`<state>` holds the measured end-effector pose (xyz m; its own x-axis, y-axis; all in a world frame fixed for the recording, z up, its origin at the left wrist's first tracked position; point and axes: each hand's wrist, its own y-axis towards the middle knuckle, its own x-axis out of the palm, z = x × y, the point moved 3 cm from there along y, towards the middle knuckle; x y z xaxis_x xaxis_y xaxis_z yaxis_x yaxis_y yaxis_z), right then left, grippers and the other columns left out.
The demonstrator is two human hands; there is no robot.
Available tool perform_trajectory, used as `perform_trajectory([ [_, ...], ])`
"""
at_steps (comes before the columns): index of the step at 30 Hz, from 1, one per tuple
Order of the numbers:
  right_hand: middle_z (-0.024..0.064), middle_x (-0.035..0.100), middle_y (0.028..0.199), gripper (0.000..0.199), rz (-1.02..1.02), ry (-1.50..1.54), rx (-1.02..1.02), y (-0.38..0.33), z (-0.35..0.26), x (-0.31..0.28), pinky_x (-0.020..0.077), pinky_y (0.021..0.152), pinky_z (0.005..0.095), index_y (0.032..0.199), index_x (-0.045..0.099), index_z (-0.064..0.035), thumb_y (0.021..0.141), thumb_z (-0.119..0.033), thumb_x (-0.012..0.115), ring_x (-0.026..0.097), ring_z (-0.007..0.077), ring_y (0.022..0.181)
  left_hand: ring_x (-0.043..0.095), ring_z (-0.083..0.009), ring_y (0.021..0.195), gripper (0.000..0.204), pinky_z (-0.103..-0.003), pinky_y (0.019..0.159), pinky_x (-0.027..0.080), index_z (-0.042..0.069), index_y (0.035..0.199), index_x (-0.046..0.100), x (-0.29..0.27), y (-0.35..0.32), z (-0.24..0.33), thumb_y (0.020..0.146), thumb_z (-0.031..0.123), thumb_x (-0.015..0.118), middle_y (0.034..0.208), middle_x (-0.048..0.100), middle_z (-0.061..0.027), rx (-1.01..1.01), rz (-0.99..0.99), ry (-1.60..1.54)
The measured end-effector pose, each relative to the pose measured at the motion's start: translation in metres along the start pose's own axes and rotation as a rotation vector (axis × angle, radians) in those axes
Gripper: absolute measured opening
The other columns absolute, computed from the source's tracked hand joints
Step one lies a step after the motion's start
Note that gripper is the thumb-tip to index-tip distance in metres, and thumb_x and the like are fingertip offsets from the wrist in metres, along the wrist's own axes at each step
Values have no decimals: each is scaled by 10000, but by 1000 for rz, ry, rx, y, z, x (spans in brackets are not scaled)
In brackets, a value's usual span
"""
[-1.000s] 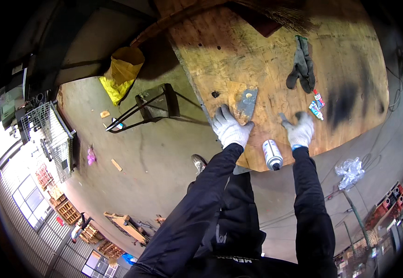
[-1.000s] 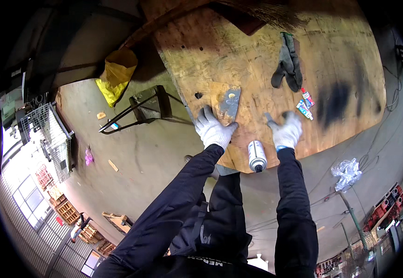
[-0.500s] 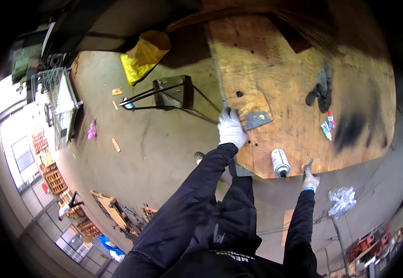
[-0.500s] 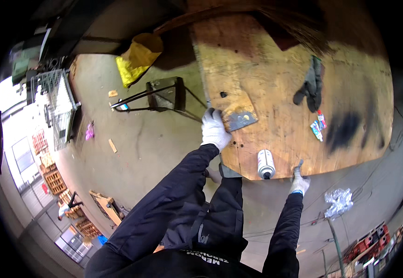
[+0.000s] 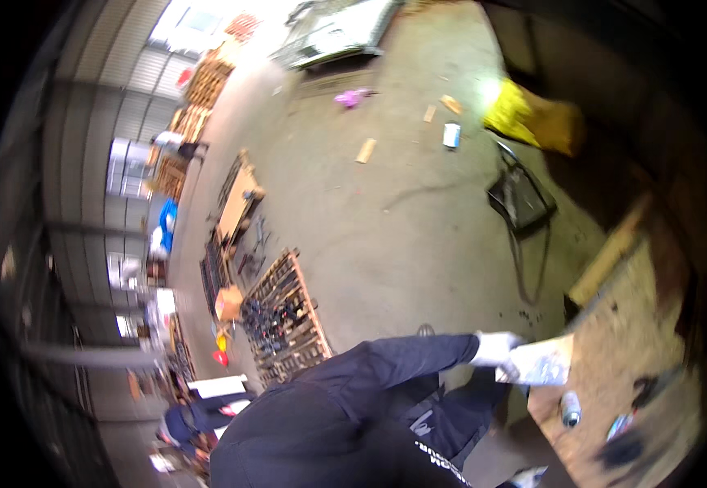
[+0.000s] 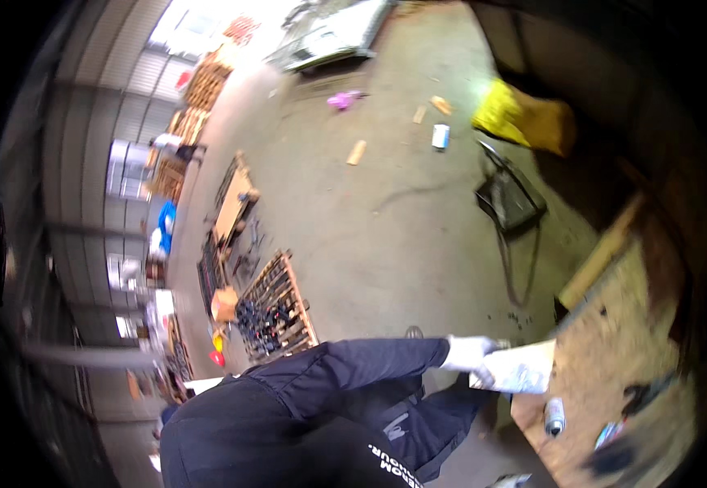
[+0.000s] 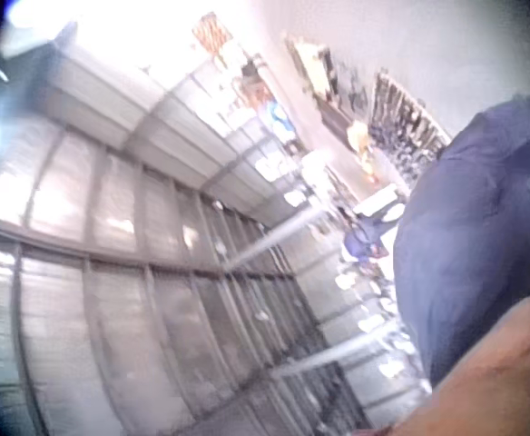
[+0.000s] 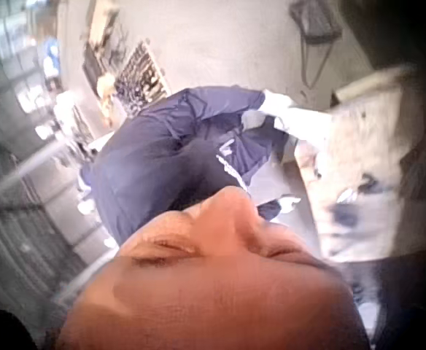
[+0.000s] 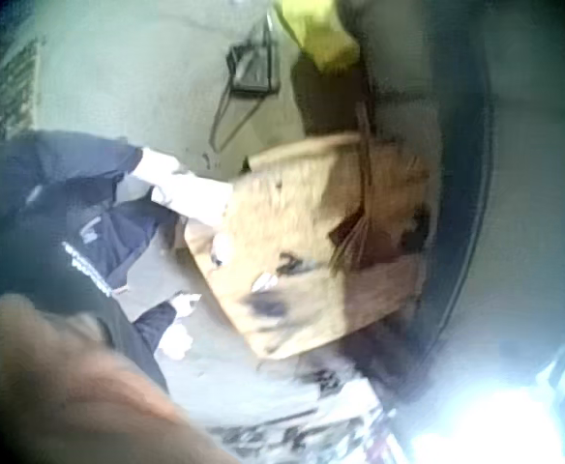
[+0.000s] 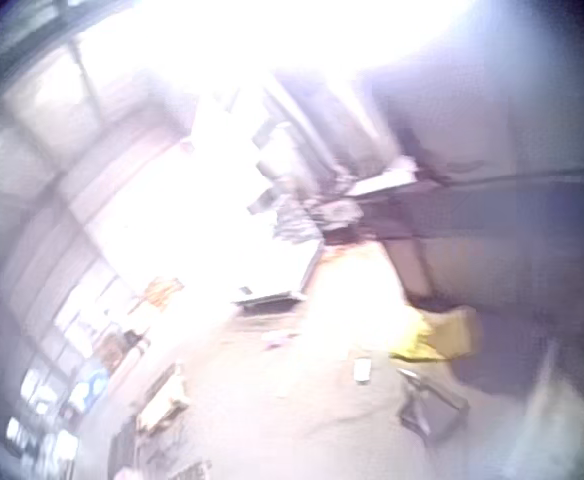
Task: The person walks through a warehouse and selects metal components from a pallet. They apply a grey substance to a metal plate using a small tool and then use a handheld power tool to grind or polish the surface of the metal parts.
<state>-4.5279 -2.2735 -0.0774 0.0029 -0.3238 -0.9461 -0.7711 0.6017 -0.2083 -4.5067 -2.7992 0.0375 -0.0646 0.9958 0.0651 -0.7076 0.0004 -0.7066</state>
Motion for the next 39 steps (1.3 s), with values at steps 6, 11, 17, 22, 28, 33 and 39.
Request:
perform_trajectory([
  [6, 204, 672, 829, 530, -206, -249, -410, -93, -38, -2, 522, 659, 444, 925, 652, 4, 948, -522, 593, 654, 335, 740, 563, -262, 1228, 818, -349, 1060, 425, -86, 1405, 456, -23, -217, -98, 729, 225, 796, 1296, 621, -198, 145, 236, -488],
  [11, 233, 695, 974, 590, -446, -99, -699, -165, -96, 34, 523, 786, 471, 1054, 659, 6, 975, -565, 530, 660, 356, 862, 521, -223, 1269, 739, -320, 1078, 399, -79, 1428, 432, -51, -343, -148, 836, 209, 767, 1352, 582, -169, 296, 445, -852],
  [17, 181, 717, 998, 546, -221, -52, -1067, -358, -209, 13, 513, 845, 418, 1095, 684, 17, 908, -495, 671, 655, 339, 919, 494, -201, 1292, 691, -323, 1091, 391, -50, 1447, 410, -97, -462, -214, 884, 160, 749, 1404, 536, -135, 522, 754, -1000],
  [22, 226, 717, 1024, 671, -637, -223, -1157, -467, -269, 34, 498, 882, 440, 1071, 717, 16, 907, -626, 608, 656, 373, 964, 578, -199, 1187, 660, -332, 1016, 468, -5, 1465, 387, -126, -539, -259, 901, 82, 717, 1313, 588, -105, 824, 761, -1447],
  [28, 205, 725, 1080, 641, -759, -242, -1126, -560, -322, 90, 496, 919, 413, 1074, 726, 8, 904, -603, 630, 676, 322, 992, 618, -223, 1137, 580, -356, 970, 515, 17, 1437, 423, -204, -582, -302, 928, 105, 689, 1283, 600, -108, 961, 851, -1635],
  [33, 40, 471, 529, 325, -1101, 103, -792, -647, -360, 246, 354, 332, 333, 955, 469, -114, 969, -377, 659, 449, 172, 371, 668, -231, 1071, 500, -372, 928, 555, -29, 1363, 494, -268, -643, -360, 927, 109, 696, 1202, 655, -128, 592, 1300, -1536],
  [39, 39, 545, 616, 371, -1361, 51, -1000, -949, -486, 278, 410, 390, 285, 972, 532, -66, 959, -407, 678, 505, 130, 454, 641, -279, 1104, 521, -406, 945, 550, -1, 1428, 403, -343, -726, -396, 947, 28, 601, 1264, 599, -165, 828, 1503, -1699],
])
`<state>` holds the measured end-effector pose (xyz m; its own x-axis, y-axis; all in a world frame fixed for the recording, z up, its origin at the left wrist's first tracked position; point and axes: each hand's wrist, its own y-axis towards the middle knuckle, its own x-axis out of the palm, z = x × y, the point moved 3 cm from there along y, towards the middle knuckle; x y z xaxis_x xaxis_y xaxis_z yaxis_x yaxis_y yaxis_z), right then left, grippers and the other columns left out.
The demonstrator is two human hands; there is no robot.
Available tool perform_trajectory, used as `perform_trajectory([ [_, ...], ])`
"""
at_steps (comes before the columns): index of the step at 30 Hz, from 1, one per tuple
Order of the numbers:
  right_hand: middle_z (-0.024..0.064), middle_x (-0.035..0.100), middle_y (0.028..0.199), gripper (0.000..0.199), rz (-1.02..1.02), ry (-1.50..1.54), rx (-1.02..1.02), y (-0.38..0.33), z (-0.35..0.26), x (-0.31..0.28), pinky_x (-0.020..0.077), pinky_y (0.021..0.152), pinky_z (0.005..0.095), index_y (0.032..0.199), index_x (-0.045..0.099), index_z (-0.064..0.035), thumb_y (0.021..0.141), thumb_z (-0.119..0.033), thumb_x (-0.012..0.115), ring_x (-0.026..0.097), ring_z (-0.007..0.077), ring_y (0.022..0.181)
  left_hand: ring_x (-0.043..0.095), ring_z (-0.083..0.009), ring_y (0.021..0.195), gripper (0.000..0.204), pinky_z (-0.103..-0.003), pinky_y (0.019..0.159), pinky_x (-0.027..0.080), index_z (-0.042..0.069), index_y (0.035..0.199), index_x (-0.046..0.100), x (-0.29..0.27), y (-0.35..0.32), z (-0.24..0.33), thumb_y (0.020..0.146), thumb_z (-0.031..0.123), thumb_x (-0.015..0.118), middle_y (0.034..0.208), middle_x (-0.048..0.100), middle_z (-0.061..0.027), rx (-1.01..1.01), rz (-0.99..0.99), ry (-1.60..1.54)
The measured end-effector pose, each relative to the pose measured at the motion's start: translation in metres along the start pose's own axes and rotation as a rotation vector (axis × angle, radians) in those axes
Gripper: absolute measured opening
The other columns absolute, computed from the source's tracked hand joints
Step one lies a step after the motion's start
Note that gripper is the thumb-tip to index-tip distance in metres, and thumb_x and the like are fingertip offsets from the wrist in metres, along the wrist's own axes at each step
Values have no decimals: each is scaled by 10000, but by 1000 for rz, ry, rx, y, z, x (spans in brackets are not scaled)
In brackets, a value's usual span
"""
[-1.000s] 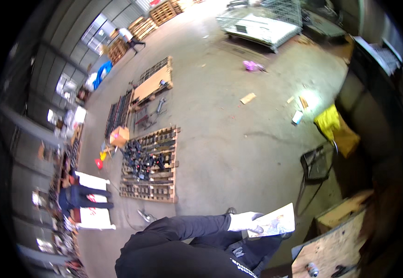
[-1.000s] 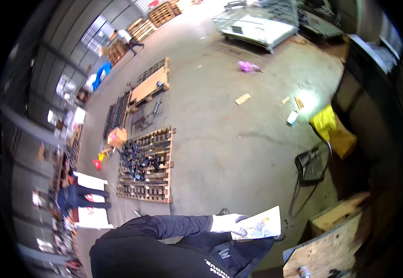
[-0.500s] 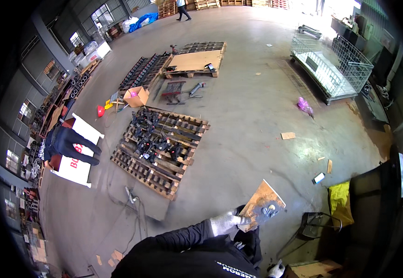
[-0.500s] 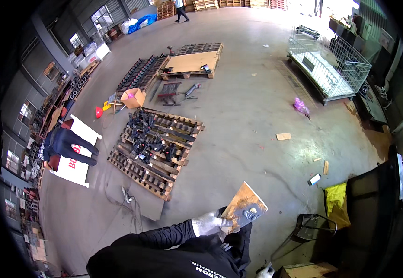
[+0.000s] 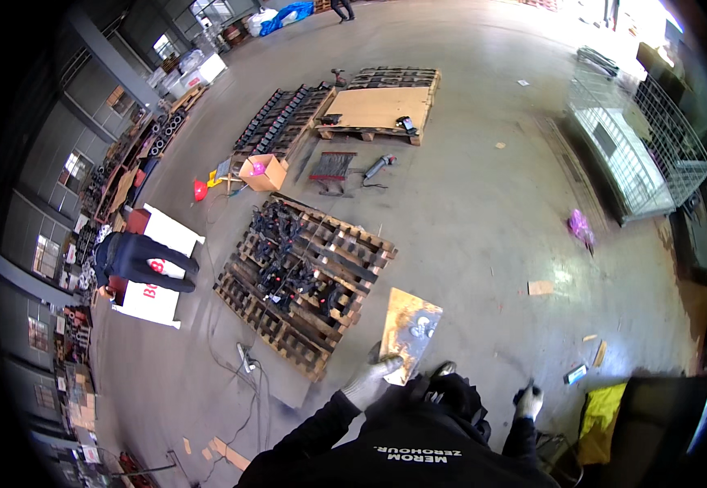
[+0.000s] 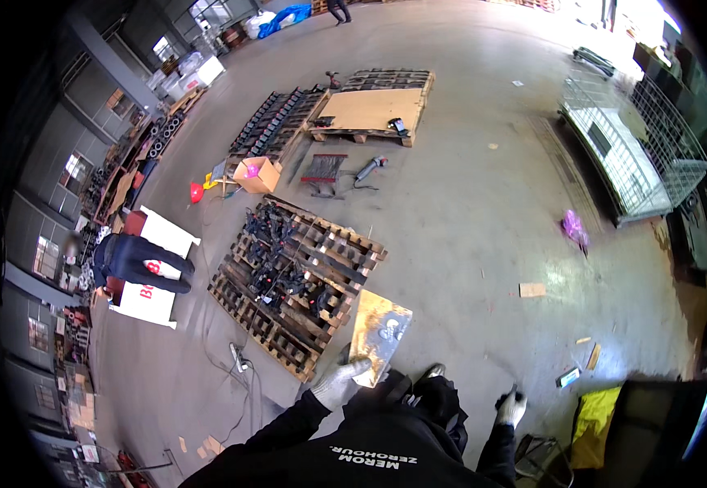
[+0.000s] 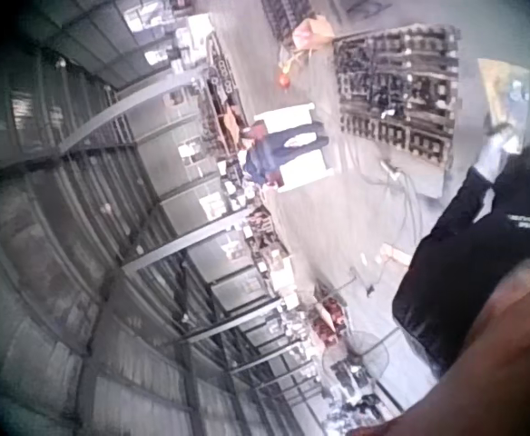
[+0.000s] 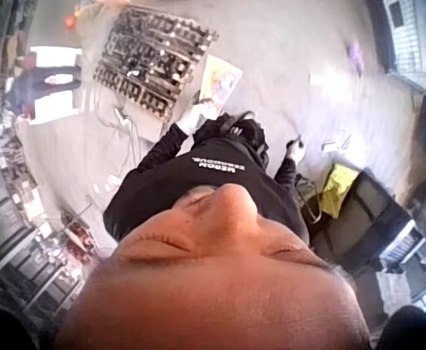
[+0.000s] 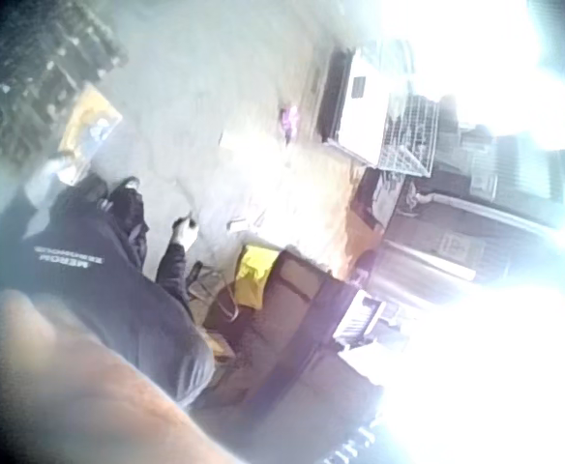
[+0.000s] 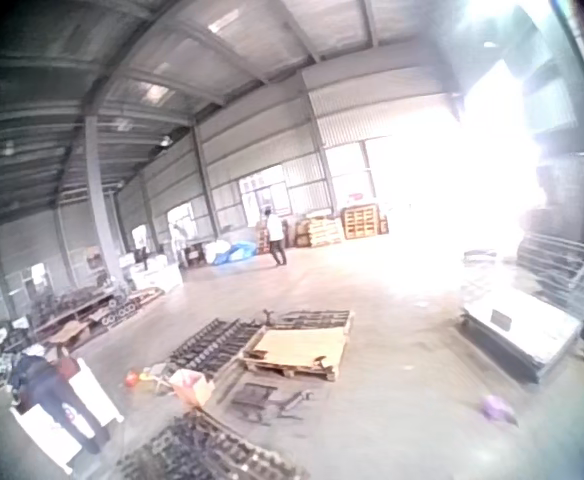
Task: The person walks through a warehouse and selects metal components from a pallet. They apply a grey substance to a metal plate using a small tool and then use a handheld power tool to grind or polish the surface of the metal parts.
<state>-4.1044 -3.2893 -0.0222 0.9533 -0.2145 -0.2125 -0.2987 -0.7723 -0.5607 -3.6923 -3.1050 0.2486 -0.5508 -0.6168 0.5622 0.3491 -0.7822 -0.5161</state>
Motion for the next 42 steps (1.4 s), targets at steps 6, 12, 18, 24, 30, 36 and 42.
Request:
perform_trajectory([
  [6, 38, 579, 736, 143, -341, 32, -199, 44, -202, 185, 453, 493, 260, 1006, 553, -65, 1004, -207, 571, 532, 107, 562, 645, -237, 1067, 484, -359, 906, 555, -35, 1395, 430, -2, 74, 65, 933, -6, 569, 1231, 609, -147, 175, 141, -25],
  [12, 58, 600, 718, 123, -448, -144, -172, 83, -239, 295, 468, 479, 280, 1030, 566, -41, 995, -158, 575, 546, 127, 535, 650, -245, 1026, 462, -371, 876, 555, -37, 1362, 463, -31, 185, 122, 922, 17, 591, 1177, 615, -146, 102, 139, -53],
  [18, 64, 577, 650, 136, -122, -20, 72, 146, -225, 341, 377, 370, 294, 980, 523, -131, 980, -232, 615, 483, 145, 434, 629, -222, 1100, 469, -346, 942, 528, -25, 1357, 488, -28, 312, 230, 907, -14, 619, 1221, 616, -122, 75, 114, -36],
  [24, -10, 487, 529, 363, 2, -11, 45, 183, -232, 425, 325, 360, 321, 722, 485, -194, 939, -374, 713, 407, 133, 393, 636, -198, 1092, 514, -340, 936, 538, 4, 1391, 480, -33, 421, 329, 907, -10, 654, 1221, 625, -94, 47, 113, 25],
  [30, 9, 460, 521, 307, -20, -59, 117, 241, -267, 559, 313, 329, 291, 960, 488, -144, 949, -370, 696, 412, 135, 364, 654, -170, 1036, 469, -310, 882, 536, -4, 1359, 539, -25, 540, 409, 905, 43, 645, 1181, 672, -89, 66, 183, 84],
  [36, 22, 560, 622, 358, -66, -267, -79, 289, -370, 766, 398, 424, 282, 914, 529, -91, 933, -403, 704, 495, 117, 490, 664, -174, 1001, 428, -308, 865, 550, -4, 1310, 578, -27, 669, 515, 894, 48, 664, 1137, 682, -88, 205, 212, 105],
  [42, 25, 571, 675, 363, -408, -319, -223, 276, -532, 962, 388, 456, 260, 942, 549, -77, 949, -416, 681, 474, 96, 509, 671, -219, 1026, 432, -346, 917, 547, -18, 1319, 542, -27, 748, 616, 892, -36, 605, 1198, 652, -118, 192, 302, -102],
])
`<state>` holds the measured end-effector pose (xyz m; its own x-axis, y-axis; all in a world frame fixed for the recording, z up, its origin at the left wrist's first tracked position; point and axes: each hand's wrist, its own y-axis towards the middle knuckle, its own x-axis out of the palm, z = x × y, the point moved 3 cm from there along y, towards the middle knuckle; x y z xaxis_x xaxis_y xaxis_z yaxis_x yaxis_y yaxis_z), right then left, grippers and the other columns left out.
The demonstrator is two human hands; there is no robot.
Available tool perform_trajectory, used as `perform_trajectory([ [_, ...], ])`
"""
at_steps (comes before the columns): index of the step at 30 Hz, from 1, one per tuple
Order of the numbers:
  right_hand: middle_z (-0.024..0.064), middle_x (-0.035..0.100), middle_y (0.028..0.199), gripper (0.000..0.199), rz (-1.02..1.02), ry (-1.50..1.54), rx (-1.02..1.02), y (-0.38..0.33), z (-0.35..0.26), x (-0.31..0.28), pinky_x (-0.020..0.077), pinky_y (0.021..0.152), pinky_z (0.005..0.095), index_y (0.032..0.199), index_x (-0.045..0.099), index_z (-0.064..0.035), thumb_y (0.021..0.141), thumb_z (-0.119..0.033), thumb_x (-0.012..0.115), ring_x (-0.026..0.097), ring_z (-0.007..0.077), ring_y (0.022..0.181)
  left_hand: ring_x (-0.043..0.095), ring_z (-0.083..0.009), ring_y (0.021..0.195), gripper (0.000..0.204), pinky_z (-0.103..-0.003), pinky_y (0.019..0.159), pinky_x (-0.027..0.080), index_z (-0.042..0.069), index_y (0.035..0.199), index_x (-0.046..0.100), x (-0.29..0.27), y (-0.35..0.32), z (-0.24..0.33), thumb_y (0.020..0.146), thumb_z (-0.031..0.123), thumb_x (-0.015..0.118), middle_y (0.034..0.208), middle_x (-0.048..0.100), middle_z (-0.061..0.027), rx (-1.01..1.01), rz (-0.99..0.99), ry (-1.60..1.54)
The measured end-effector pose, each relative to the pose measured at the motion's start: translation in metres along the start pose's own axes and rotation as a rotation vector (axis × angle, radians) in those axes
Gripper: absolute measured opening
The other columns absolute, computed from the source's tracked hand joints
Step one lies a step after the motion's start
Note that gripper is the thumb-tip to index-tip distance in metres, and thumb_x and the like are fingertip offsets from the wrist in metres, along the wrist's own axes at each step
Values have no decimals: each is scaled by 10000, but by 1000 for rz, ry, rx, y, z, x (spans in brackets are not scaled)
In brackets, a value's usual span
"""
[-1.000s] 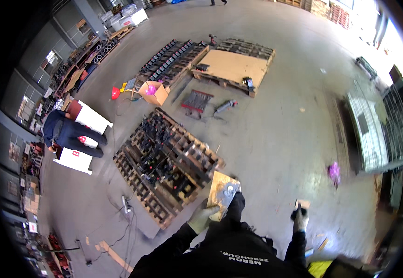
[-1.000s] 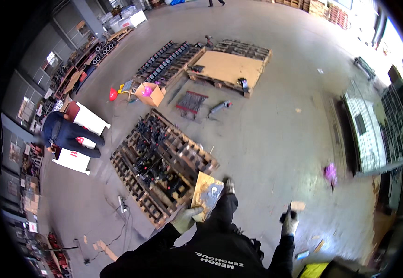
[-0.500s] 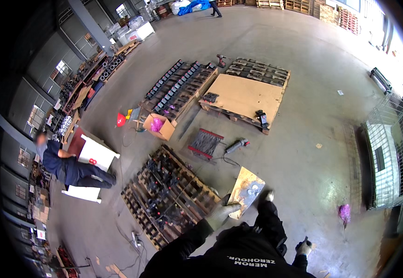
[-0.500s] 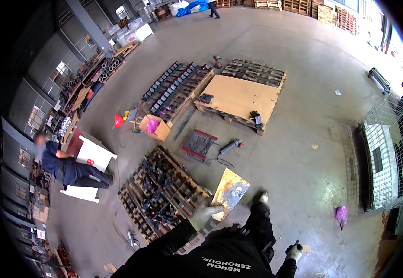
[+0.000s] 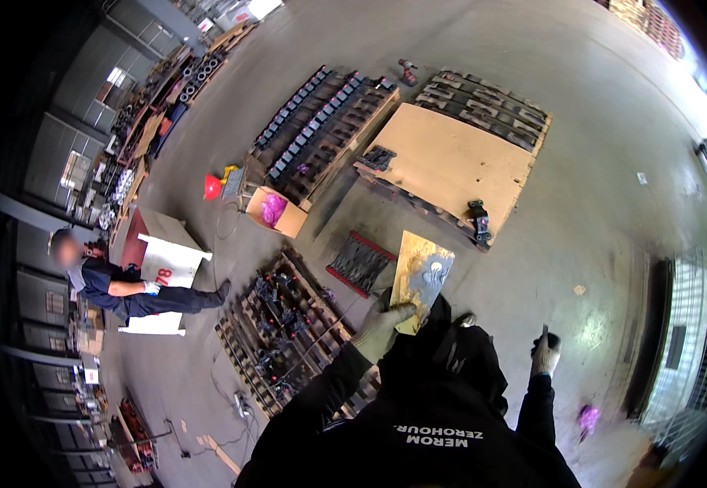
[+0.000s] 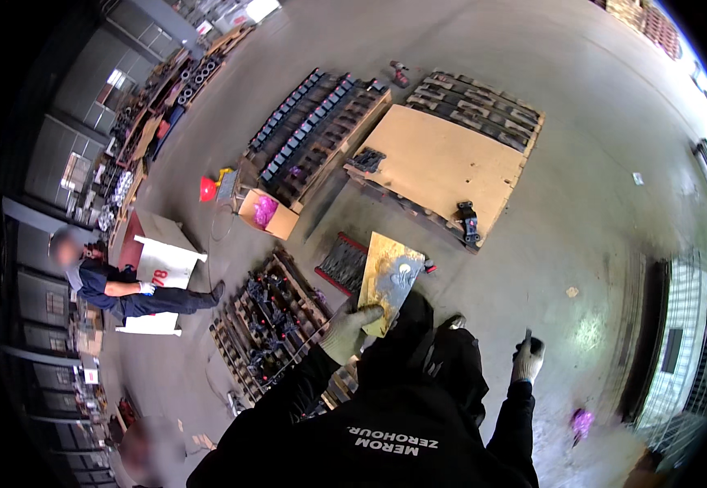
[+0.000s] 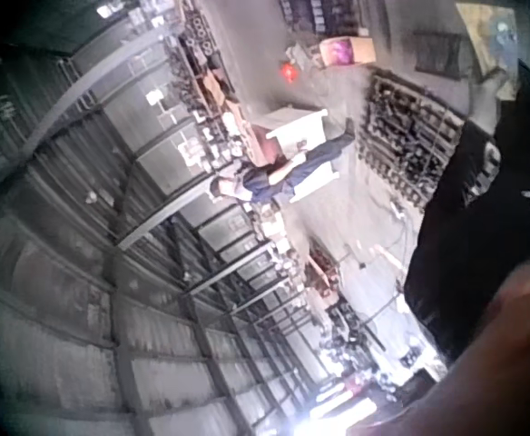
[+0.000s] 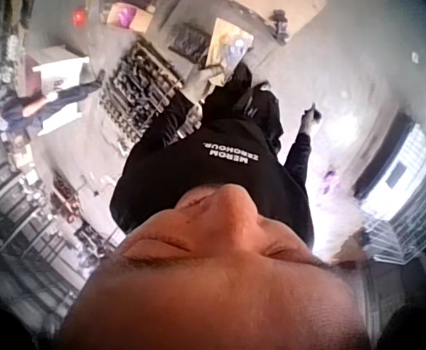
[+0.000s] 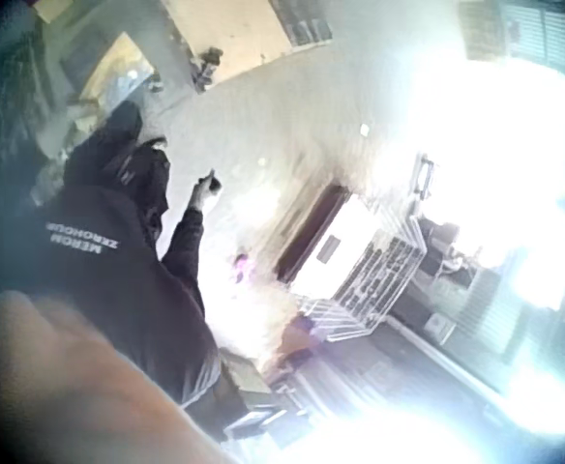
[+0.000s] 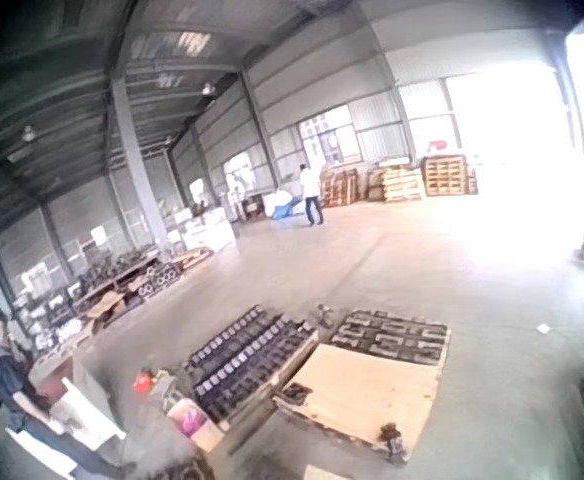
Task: The person walks through a warehouse and selects metal components from a pallet. They apply a grey substance to a metal plate using a small tool and then use a handheld power tool to grind or polish the surface of the metal parts.
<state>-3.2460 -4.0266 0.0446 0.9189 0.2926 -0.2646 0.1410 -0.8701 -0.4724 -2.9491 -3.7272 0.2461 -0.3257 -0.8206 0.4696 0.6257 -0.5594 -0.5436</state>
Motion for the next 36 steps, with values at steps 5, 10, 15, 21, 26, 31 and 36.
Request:
perform_trajectory([
  [5, 10, 560, 711, 274, -70, 41, -125, 55, -91, 66, 387, 480, 245, 986, 550, -72, 997, -337, 623, 467, 81, 534, 668, -219, 1042, 393, -338, 927, 542, -32, 1302, 559, 14, 80, 46, 911, -13, 593, 1174, 663, -123, 72, 32, -49],
  [10, -5, 525, 692, 339, 121, 83, -85, 100, -87, 127, 371, 488, 239, 980, 545, -60, 985, -387, 635, 436, 71, 538, 686, -227, 1003, 353, -351, 923, 553, -55, 1287, 569, 10, 191, 81, 951, 48, 598, 1149, 678, -132, -117, -38, 16],
  [15, 15, 536, 672, 381, 302, 249, 135, 112, -84, 226, 379, 454, 250, 957, 528, -61, 968, -419, 656, 465, 93, 507, 673, -214, 1036, 340, -342, 916, 555, -28, 1265, 582, 30, 347, 125, 935, 36, 632, 1141, 676, -116, -333, -77, 162],
  [21, 33, 623, 766, 160, 280, 202, 410, 114, 0, 384, 449, 496, 271, 1076, 580, -54, 995, -192, 569, 548, 97, 569, 670, -258, 1068, 444, -375, 902, 561, -38, 1310, 523, 3, 491, 98, 888, -20, 659, 1198, 657, -152, -609, -131, 322],
  [26, 186, 691, 885, 208, 284, -19, 336, 104, 73, 508, 531, 747, 409, 1105, 569, 1, 973, -160, 566, 676, 307, 785, 665, -256, 1079, 464, -371, 933, 551, -31, 1340, 491, -23, 569, 64, 896, -53, 627, 1233, 644, -154, -466, -238, 509],
  [31, 187, 690, 859, 195, 263, 26, 397, 79, 128, 567, 519, 750, 452, 1068, 553, -6, 981, -180, 550, 678, 378, 792, 646, -248, 1112, 496, -369, 963, 524, -30, 1384, 470, -56, 631, -16, 909, -25, 614, 1261, 631, -146, -407, -292, 585],
  [36, 145, 669, 824, 133, 366, 105, 530, 24, 228, 615, 525, 693, 410, 1081, 544, -35, 984, -124, 528, 668, 279, 715, 653, -277, 1087, 511, -400, 945, 534, 0, 1406, 458, -86, 692, -96, 928, 41, 633, 1252, 624, -142, -365, -424, 593],
])
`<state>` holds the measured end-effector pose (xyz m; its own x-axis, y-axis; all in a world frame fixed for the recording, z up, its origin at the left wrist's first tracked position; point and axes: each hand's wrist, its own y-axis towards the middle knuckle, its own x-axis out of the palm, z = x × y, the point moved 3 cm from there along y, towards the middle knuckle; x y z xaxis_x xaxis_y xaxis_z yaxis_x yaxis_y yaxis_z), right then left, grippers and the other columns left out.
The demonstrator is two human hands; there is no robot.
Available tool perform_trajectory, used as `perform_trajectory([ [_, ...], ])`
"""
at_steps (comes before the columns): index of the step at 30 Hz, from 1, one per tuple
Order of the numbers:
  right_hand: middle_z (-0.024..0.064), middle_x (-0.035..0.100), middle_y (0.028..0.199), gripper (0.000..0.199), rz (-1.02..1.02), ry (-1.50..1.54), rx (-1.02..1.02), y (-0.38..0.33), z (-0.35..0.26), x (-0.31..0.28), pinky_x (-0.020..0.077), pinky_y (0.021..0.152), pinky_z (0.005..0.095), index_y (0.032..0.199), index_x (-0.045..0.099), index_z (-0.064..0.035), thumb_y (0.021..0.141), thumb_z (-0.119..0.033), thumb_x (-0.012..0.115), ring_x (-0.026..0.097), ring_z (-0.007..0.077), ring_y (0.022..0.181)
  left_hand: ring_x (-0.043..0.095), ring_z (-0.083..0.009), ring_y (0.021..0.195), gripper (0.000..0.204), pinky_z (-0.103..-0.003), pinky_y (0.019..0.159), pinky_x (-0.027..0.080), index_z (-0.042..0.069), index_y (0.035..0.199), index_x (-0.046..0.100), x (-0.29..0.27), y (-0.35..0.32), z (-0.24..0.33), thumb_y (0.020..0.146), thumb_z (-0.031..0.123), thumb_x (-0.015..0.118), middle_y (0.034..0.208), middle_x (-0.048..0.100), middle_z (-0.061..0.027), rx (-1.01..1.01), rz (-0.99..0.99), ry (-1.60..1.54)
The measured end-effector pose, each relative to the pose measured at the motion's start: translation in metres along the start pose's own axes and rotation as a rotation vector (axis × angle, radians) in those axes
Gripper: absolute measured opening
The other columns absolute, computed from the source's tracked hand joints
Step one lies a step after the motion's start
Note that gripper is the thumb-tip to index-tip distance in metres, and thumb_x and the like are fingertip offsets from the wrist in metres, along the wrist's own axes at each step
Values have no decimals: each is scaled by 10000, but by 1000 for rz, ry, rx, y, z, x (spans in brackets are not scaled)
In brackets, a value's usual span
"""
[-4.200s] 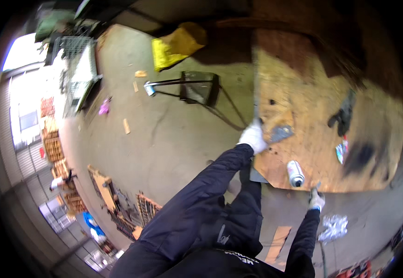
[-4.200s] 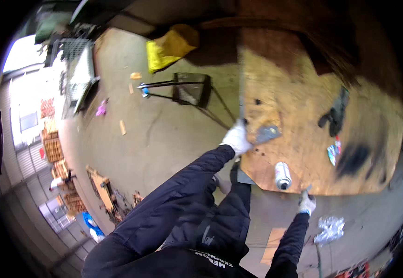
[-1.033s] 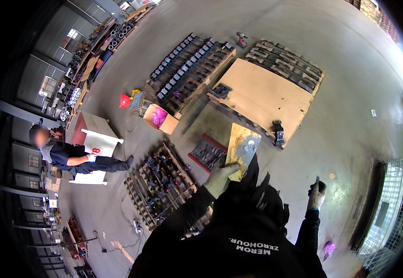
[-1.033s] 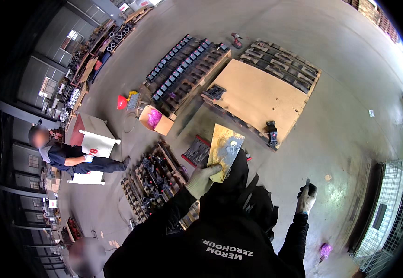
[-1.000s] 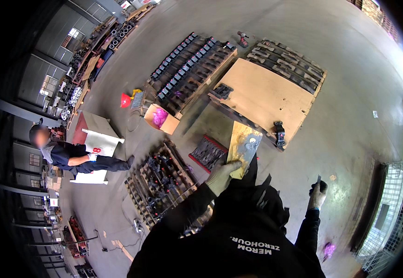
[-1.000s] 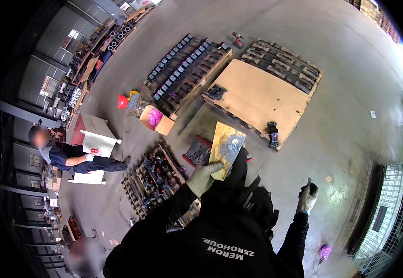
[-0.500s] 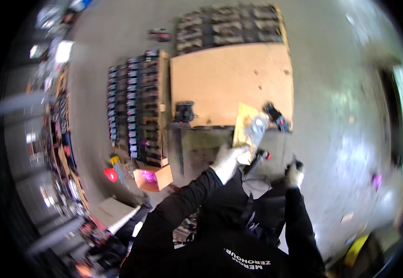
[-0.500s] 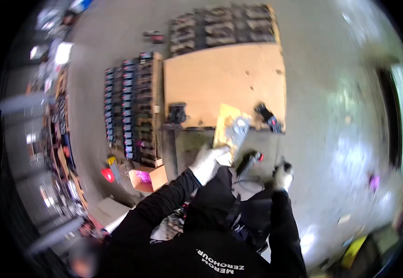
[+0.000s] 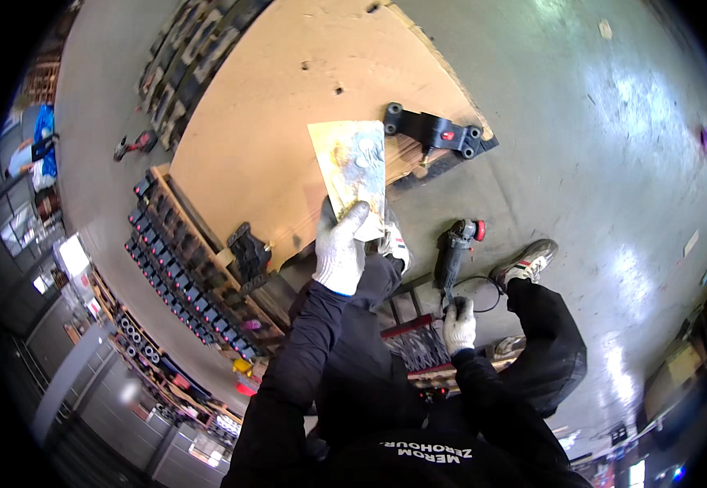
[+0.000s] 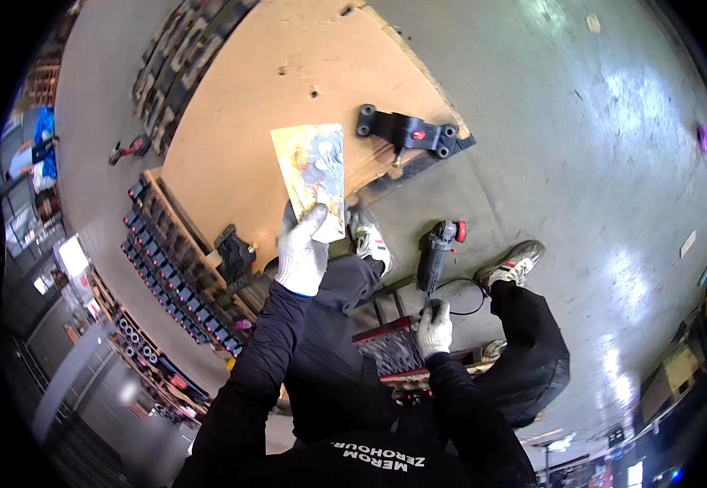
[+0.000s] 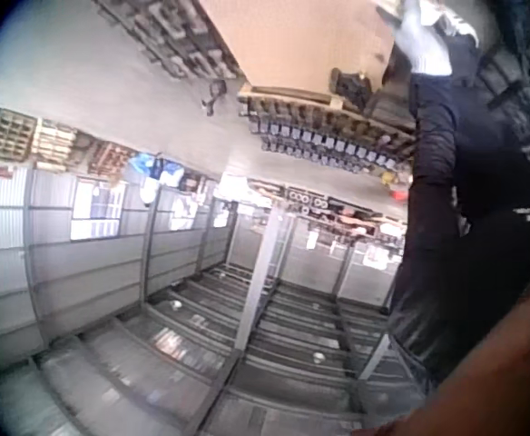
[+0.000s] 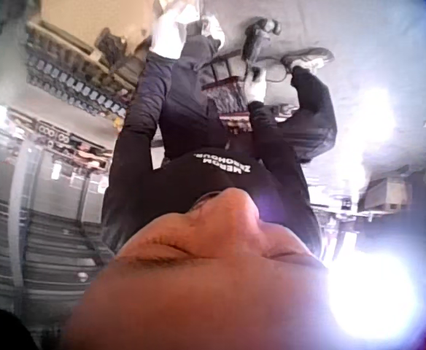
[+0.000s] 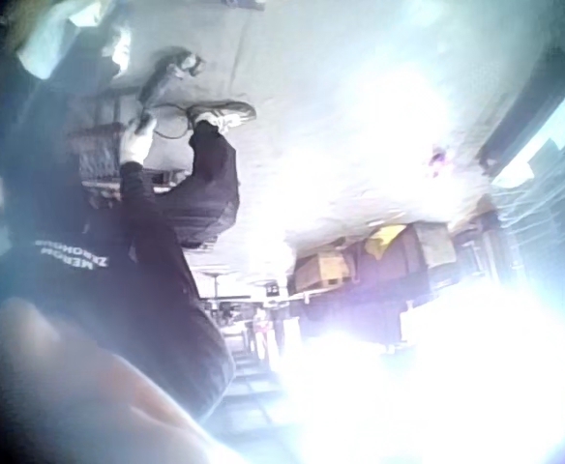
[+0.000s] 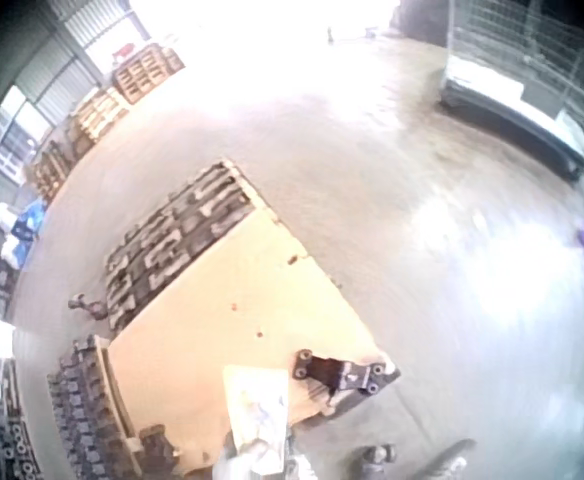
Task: The person walks through a warehouse and selects metal components from a pallet. They apply a grey substance to a metal plate using a small tool and then use a handheld power tool to grind or polish the surface of the metal parts.
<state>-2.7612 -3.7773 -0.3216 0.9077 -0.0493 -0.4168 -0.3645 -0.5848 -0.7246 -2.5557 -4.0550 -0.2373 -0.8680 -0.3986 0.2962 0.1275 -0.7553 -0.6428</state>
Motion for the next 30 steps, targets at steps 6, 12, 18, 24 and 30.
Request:
perform_trajectory([
  [6, 114, 640, 872, 205, 246, 265, -141, 114, -30, 1, 513, 762, 352, 1107, 564, 9, 1011, -171, 546, 617, 199, 769, 654, -281, 1057, 503, -422, 901, 555, -7, 1410, 440, 56, 42, -12, 942, 74, 607, 1237, 618, -155, 70, -110, 153],
  [12, 40, 604, 851, 211, 364, 882, -237, 204, -100, -13, 474, 608, 237, 1170, 559, -5, 1025, -158, 560, 549, 79, 675, 649, -288, 1072, 461, -412, 928, 527, -29, 1383, 458, 83, 35, -2, 956, 88, 587, 1226, 617, -174, 267, -212, 287],
  [18, 71, 643, 861, 221, 432, 965, -278, 205, -72, -19, 522, 618, 287, 1171, 570, -4, 1026, -171, 560, 601, 122, 672, 654, -270, 1057, 478, -392, 931, 528, -29, 1387, 459, 85, 4, -3, 943, 79, 599, 1219, 624, -161, 334, -376, 265],
  [24, 77, 679, 921, 214, 345, 970, -464, 154, -108, -55, 549, 706, 286, 1171, 588, -30, 1014, -176, 588, 642, 139, 746, 664, -240, 1035, 401, -353, 917, 547, -38, 1327, 500, 85, -21, 0, 936, 5, 579, 1182, 643, -143, 247, -440, 110],
  [30, 89, 690, 967, 233, 437, 908, -715, 89, -153, -135, 549, 751, 286, 1186, 601, -5, 1012, -160, 602, 648, 142, 807, 700, -236, 890, 334, -337, 717, 590, -54, 1229, 543, 76, -51, 19, 908, -4, 620, 1076, 668, -151, 296, -463, 76],
])
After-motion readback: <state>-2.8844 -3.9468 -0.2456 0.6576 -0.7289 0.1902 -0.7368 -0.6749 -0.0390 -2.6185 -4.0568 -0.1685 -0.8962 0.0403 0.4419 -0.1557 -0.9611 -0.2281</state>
